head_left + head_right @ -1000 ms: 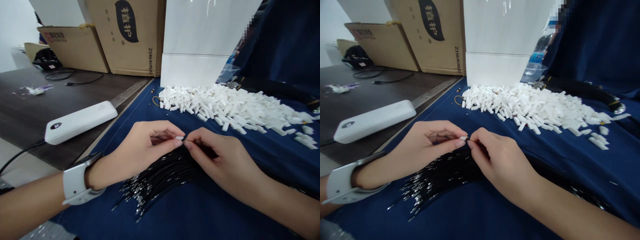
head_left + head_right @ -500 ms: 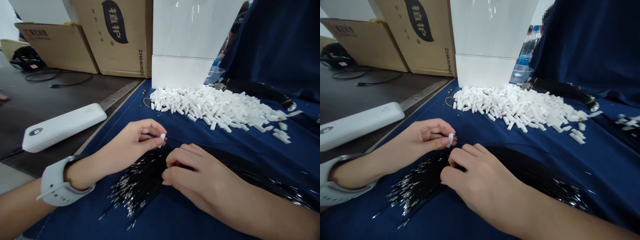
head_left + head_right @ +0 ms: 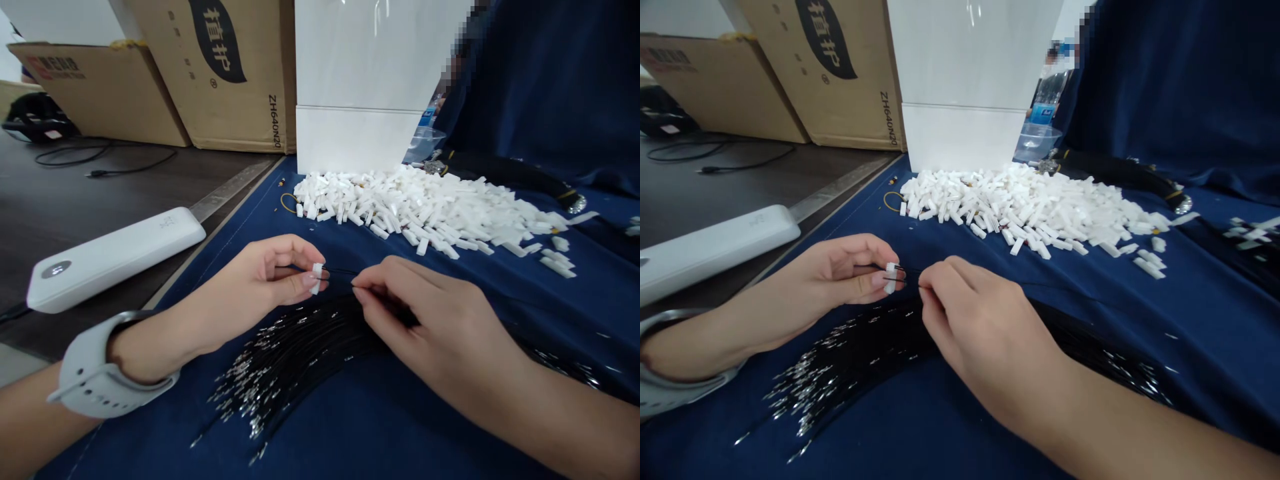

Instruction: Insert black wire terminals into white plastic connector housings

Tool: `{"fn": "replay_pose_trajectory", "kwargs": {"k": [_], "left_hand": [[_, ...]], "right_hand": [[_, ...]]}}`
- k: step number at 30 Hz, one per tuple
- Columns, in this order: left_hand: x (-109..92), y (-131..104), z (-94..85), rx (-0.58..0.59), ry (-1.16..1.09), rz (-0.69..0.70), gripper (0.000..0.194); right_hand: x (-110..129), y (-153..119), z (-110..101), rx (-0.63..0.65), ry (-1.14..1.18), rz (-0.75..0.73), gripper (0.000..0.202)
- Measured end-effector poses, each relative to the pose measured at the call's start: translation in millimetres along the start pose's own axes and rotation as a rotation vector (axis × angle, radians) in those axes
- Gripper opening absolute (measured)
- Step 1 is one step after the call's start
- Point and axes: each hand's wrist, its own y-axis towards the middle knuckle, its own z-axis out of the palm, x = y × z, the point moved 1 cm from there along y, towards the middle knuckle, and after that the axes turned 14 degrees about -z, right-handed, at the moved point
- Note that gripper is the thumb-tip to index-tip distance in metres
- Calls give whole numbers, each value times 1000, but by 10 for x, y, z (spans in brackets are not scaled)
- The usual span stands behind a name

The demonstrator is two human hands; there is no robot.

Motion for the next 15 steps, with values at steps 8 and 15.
{"fn": "replay_pose_trajectory", "kwargs": {"k": [8, 15], "left_hand": [[-17, -22, 1, -51, -26, 24, 7], [-15, -15, 15, -48, -13, 19, 5]], "right_hand": [[-109, -2, -1, -37, -77, 16, 9], [-132, -15, 18, -52, -99, -12, 9]]}}
